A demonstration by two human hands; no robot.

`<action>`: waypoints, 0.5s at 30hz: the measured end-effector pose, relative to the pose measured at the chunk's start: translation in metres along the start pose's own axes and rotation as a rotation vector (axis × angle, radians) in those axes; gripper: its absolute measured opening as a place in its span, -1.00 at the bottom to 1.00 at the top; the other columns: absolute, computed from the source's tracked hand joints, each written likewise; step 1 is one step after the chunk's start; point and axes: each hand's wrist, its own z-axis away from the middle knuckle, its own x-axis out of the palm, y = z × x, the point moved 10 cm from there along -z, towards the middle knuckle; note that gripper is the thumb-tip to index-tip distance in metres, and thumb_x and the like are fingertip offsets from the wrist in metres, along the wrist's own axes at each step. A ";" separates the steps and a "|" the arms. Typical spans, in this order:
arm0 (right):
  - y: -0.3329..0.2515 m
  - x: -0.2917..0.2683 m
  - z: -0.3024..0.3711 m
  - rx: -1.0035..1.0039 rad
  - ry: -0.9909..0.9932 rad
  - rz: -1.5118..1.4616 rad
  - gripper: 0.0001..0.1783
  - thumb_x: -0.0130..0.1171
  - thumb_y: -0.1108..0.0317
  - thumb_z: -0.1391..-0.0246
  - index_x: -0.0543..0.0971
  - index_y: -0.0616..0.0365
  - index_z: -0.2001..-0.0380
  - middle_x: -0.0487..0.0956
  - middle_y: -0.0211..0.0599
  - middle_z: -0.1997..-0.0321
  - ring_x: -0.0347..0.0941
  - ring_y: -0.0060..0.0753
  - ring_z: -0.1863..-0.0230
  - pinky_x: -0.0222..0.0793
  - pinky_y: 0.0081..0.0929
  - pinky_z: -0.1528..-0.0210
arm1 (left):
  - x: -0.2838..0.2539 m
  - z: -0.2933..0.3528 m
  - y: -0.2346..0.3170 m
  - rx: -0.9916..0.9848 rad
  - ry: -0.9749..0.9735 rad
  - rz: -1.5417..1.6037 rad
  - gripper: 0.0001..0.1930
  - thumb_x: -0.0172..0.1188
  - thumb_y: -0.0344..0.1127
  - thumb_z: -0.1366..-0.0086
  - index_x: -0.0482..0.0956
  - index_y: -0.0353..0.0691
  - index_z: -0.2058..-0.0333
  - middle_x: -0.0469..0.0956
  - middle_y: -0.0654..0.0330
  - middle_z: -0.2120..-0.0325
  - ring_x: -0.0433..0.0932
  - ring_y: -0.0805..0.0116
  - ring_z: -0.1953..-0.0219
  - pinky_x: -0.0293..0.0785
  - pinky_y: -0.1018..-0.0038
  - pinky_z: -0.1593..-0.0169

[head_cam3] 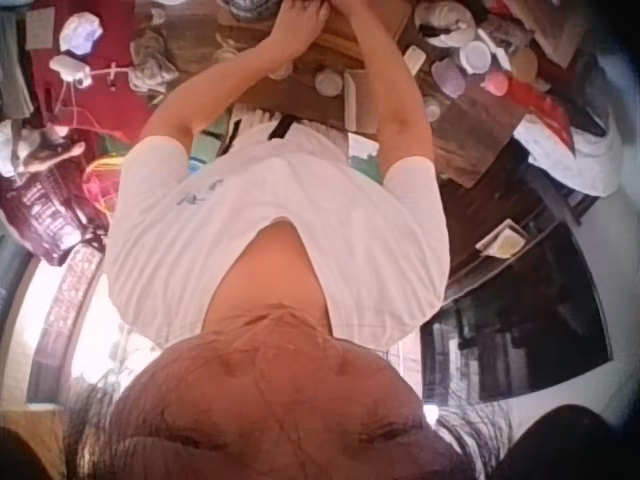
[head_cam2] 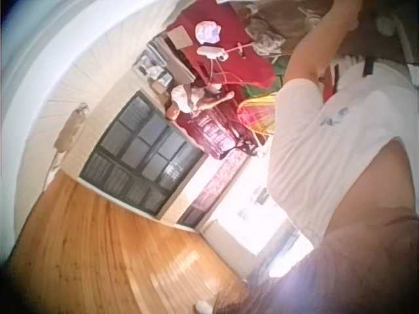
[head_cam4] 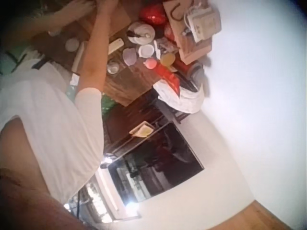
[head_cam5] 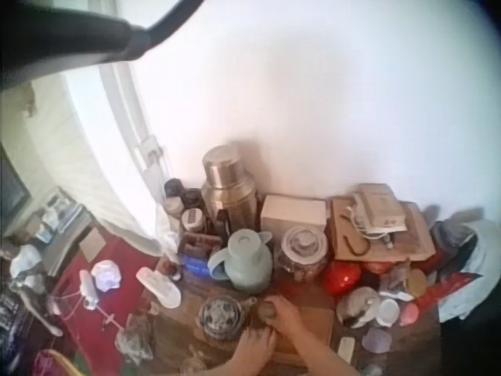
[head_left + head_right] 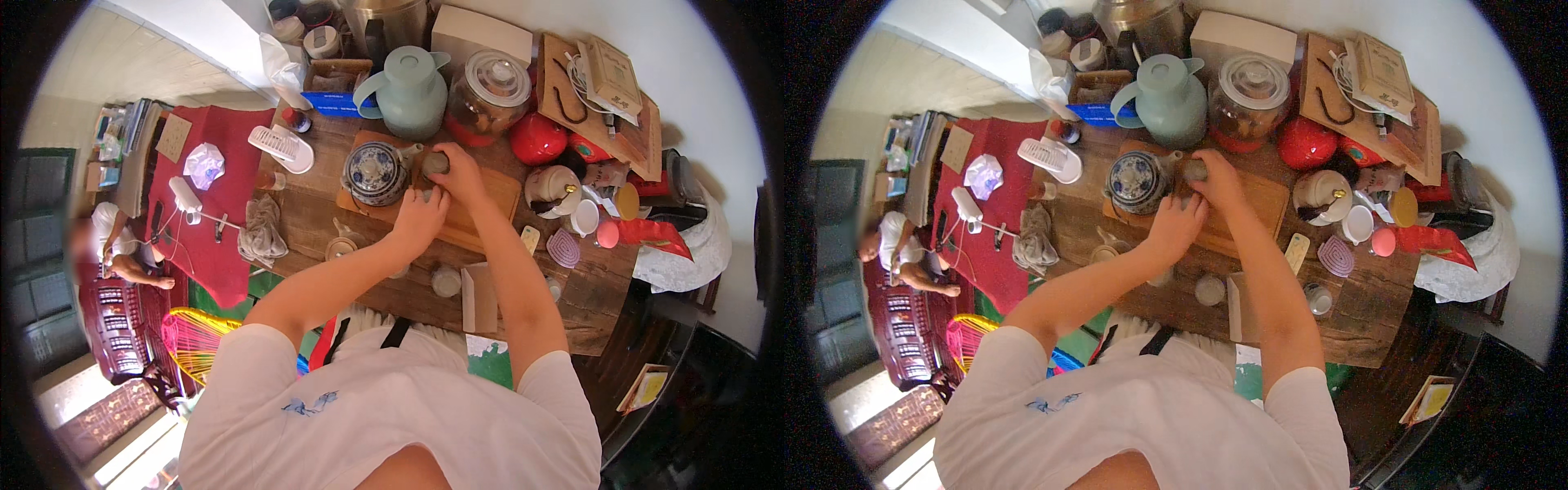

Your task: The person wipes a cluttered wooden table with a cloth, then rearranges various items including a thermos, cups, a cutting board, and a small fan. The person also wipes the table surface after moving items.

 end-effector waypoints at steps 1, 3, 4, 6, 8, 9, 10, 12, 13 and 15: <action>-0.002 0.003 0.000 -0.019 -0.027 0.005 -0.36 0.41 0.49 0.24 0.47 0.13 -0.02 0.46 -0.10 -0.12 0.39 0.05 -0.14 0.37 -0.22 -0.14 | 0.003 -0.001 0.000 0.000 -0.005 -0.015 -0.49 0.24 -0.37 -0.04 0.46 -0.28 -0.03 0.46 0.04 0.00 0.55 0.07 0.18 0.31 0.20 0.03; -0.005 0.007 0.000 -0.056 -0.061 -0.003 -0.39 0.39 0.49 0.21 0.47 0.13 -0.02 0.44 -0.11 -0.14 0.39 0.05 -0.14 0.36 -0.21 -0.14 | 0.006 -0.002 0.001 -0.006 -0.006 -0.034 -0.52 0.23 -0.37 -0.04 0.46 -0.29 0.00 0.46 0.06 0.04 0.53 0.08 0.17 0.28 0.19 0.00; -0.006 0.008 0.001 -0.074 -0.068 -0.016 -0.41 0.38 0.49 0.18 0.48 0.14 -0.01 0.44 -0.11 -0.15 0.39 0.05 -0.15 0.36 -0.21 -0.14 | 0.005 -0.003 0.001 -0.011 -0.003 -0.038 -0.54 0.23 -0.37 -0.05 0.47 -0.27 0.02 0.45 0.06 0.06 0.51 0.08 0.16 0.27 0.18 -0.01; -0.005 0.006 0.004 -0.107 -0.042 -0.054 -0.47 0.34 0.47 0.11 0.48 0.15 -0.01 0.43 -0.10 -0.16 0.38 0.06 -0.15 0.35 -0.20 -0.15 | 0.002 -0.004 0.003 0.012 0.043 -0.030 -0.56 0.22 -0.36 -0.06 0.47 -0.25 0.02 0.44 0.07 0.07 0.47 0.09 0.12 0.25 0.16 -0.05; -0.001 -0.005 0.008 -0.133 0.027 -0.101 -0.54 0.30 0.43 0.03 0.49 0.16 0.00 0.41 -0.08 -0.17 0.37 0.05 -0.17 0.33 -0.20 -0.17 | -0.002 -0.009 0.004 0.070 0.130 -0.004 -0.57 0.21 -0.36 -0.08 0.48 -0.22 0.02 0.43 0.08 0.06 0.42 0.10 0.07 0.24 0.15 -0.07; 0.002 -0.013 0.011 -0.114 0.079 -0.105 -0.56 0.28 0.40 -0.01 0.49 0.17 0.00 0.41 -0.08 -0.17 0.36 0.04 -0.17 0.32 -0.20 -0.18 | 0.000 -0.011 0.004 0.093 0.107 -0.010 -0.57 0.20 -0.35 -0.08 0.48 -0.20 0.02 0.42 0.08 0.05 0.40 0.11 0.04 0.24 0.14 -0.08; 0.005 -0.022 0.016 -0.095 0.133 -0.107 -0.59 0.26 0.37 -0.05 0.49 0.18 0.00 0.41 -0.08 -0.17 0.35 0.03 -0.18 0.30 -0.21 -0.19 | 0.001 -0.012 0.003 0.117 0.086 -0.015 -0.58 0.20 -0.34 -0.09 0.48 -0.18 0.02 0.42 0.09 0.05 0.38 0.12 0.01 0.23 0.14 -0.09; 0.010 -0.040 0.031 0.002 0.206 -0.114 -0.61 0.23 0.33 -0.10 0.49 0.19 0.01 0.42 -0.07 -0.15 0.34 0.03 -0.18 0.28 -0.21 -0.19 | -0.008 -0.008 -0.001 0.112 0.136 -0.021 -0.58 0.22 -0.30 -0.09 0.48 -0.15 0.02 0.40 0.10 0.03 0.36 0.13 -0.03 0.23 0.14 -0.10; 0.010 -0.045 0.046 0.074 0.216 -0.121 -0.62 0.22 0.32 -0.11 0.49 0.20 0.01 0.43 -0.06 -0.13 0.34 0.03 -0.18 0.28 -0.21 -0.19 | -0.018 -0.001 -0.007 0.072 0.204 -0.025 -0.57 0.25 -0.27 -0.08 0.48 -0.14 0.03 0.40 0.11 0.03 0.36 0.13 -0.03 0.23 0.14 -0.10; 0.017 -0.050 0.091 0.139 0.280 -0.088 -0.62 0.23 0.29 -0.12 0.49 0.20 0.02 0.43 -0.05 -0.09 0.35 0.04 -0.15 0.28 -0.19 -0.18 | -0.027 0.013 -0.011 0.033 0.165 0.116 -0.53 0.31 -0.21 -0.05 0.48 -0.12 0.03 0.39 0.11 0.02 0.36 0.14 -0.05 0.23 0.15 -0.10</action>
